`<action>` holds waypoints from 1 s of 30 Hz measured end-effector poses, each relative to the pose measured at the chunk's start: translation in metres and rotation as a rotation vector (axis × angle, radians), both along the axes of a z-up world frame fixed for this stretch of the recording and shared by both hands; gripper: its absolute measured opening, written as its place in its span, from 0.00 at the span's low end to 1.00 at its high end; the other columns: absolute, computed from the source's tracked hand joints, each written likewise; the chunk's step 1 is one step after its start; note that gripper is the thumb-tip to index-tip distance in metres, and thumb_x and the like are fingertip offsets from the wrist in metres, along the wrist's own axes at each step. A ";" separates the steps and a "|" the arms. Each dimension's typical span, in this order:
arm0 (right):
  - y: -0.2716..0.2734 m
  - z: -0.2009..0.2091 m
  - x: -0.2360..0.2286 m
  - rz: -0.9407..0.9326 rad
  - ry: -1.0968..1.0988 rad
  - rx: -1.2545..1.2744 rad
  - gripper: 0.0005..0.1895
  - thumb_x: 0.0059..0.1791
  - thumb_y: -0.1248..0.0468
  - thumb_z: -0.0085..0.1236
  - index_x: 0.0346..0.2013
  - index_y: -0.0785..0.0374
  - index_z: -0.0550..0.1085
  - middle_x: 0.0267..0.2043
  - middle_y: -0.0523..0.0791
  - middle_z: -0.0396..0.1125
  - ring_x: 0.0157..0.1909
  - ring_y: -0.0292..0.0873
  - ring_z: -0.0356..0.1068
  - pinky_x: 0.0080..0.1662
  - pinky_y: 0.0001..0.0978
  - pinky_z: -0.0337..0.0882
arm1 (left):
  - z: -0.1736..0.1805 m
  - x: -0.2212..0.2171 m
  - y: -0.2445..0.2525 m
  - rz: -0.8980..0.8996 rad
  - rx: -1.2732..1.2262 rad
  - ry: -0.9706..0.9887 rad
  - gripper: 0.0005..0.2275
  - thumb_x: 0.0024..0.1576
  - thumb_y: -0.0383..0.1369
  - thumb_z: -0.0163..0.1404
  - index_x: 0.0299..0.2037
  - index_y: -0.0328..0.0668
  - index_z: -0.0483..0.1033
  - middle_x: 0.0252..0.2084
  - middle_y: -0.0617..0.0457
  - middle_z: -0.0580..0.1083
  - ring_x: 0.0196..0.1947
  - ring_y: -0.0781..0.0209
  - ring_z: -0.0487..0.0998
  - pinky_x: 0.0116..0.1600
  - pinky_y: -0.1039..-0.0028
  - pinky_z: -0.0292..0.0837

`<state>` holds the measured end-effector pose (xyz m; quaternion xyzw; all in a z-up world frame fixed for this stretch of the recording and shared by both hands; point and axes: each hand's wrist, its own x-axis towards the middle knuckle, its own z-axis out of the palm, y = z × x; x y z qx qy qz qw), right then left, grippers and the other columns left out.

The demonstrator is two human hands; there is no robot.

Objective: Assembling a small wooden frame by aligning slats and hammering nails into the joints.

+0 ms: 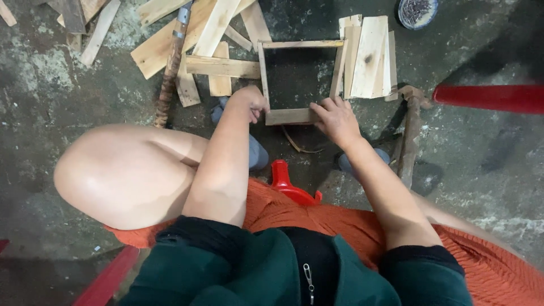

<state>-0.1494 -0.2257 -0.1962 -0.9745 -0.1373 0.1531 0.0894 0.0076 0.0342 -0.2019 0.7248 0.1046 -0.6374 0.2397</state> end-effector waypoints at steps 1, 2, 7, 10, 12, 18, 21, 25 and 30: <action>-0.004 0.006 0.004 -0.001 -0.004 -0.003 0.31 0.43 0.57 0.71 0.59 0.46 0.71 0.46 0.39 0.65 0.51 0.45 0.64 0.50 0.39 0.65 | 0.015 0.004 -0.003 -0.001 -0.003 -0.004 0.14 0.51 0.30 0.60 0.41 0.23 0.76 0.40 0.29 0.77 0.43 0.35 0.83 0.45 0.48 0.81; -0.006 0.012 0.006 -0.061 -0.022 0.060 0.30 0.44 0.56 0.72 0.60 0.50 0.72 0.48 0.44 0.67 0.52 0.49 0.66 0.52 0.42 0.67 | 0.031 0.006 -0.005 -0.042 0.022 0.057 0.21 0.53 0.34 0.59 0.51 0.24 0.73 0.49 0.31 0.75 0.49 0.38 0.81 0.52 0.50 0.79; -0.060 -0.014 -0.003 -0.454 -0.114 0.205 0.21 0.53 0.63 0.67 0.59 0.63 0.74 0.49 0.53 0.69 0.54 0.58 0.69 0.56 0.48 0.69 | -0.006 -0.002 0.000 -0.099 0.041 0.093 0.22 0.54 0.35 0.59 0.54 0.23 0.74 0.48 0.32 0.78 0.49 0.40 0.82 0.54 0.51 0.79; -0.095 -0.062 -0.026 -0.817 0.139 0.230 0.09 0.54 0.53 0.64 0.49 0.43 0.80 0.43 0.45 0.77 0.48 0.54 0.76 0.51 0.49 0.74 | 0.007 -0.001 -0.007 -0.110 0.033 0.148 0.26 0.56 0.38 0.58 0.58 0.22 0.71 0.54 0.32 0.76 0.54 0.41 0.80 0.59 0.53 0.75; -0.070 -0.041 -0.035 -1.003 0.309 0.716 0.05 0.54 0.67 0.60 0.44 0.61 0.81 0.34 0.55 0.75 0.29 0.45 0.75 0.30 0.32 0.76 | 0.000 -0.003 -0.009 -0.088 0.060 0.193 0.24 0.59 0.37 0.55 0.60 0.24 0.70 0.57 0.35 0.76 0.55 0.44 0.80 0.60 0.54 0.76; -0.039 -0.081 -0.038 -1.038 0.383 0.448 0.10 0.53 0.59 0.62 0.49 0.53 0.82 0.36 0.46 0.78 0.39 0.46 0.79 0.36 0.45 0.77 | -0.060 -0.016 -0.002 0.019 0.041 0.243 0.32 0.58 0.36 0.58 0.69 0.26 0.59 0.57 0.35 0.75 0.54 0.46 0.80 0.53 0.65 0.83; -0.040 -0.094 -0.040 -1.053 0.345 0.393 0.11 0.53 0.56 0.63 0.50 0.50 0.82 0.46 0.44 0.77 0.53 0.48 0.76 0.51 0.44 0.76 | -0.036 -0.013 -0.001 0.112 0.010 0.175 0.36 0.57 0.30 0.59 0.72 0.27 0.50 0.51 0.30 0.76 0.47 0.41 0.82 0.44 0.61 0.85; -0.023 -0.066 -0.032 -1.055 0.315 0.461 0.12 0.53 0.56 0.64 0.50 0.51 0.82 0.47 0.47 0.77 0.56 0.52 0.74 0.54 0.47 0.74 | -0.066 -0.017 0.009 0.081 0.028 0.109 0.34 0.57 0.29 0.59 0.72 0.31 0.53 0.46 0.31 0.78 0.41 0.41 0.84 0.41 0.58 0.87; -0.024 -0.060 -0.023 -1.072 0.282 0.517 0.12 0.55 0.60 0.61 0.51 0.58 0.81 0.50 0.53 0.76 0.58 0.59 0.72 0.56 0.52 0.72 | -0.051 -0.021 0.009 0.128 0.007 0.093 0.29 0.58 0.27 0.56 0.68 0.25 0.59 0.48 0.30 0.77 0.41 0.45 0.84 0.41 0.68 0.85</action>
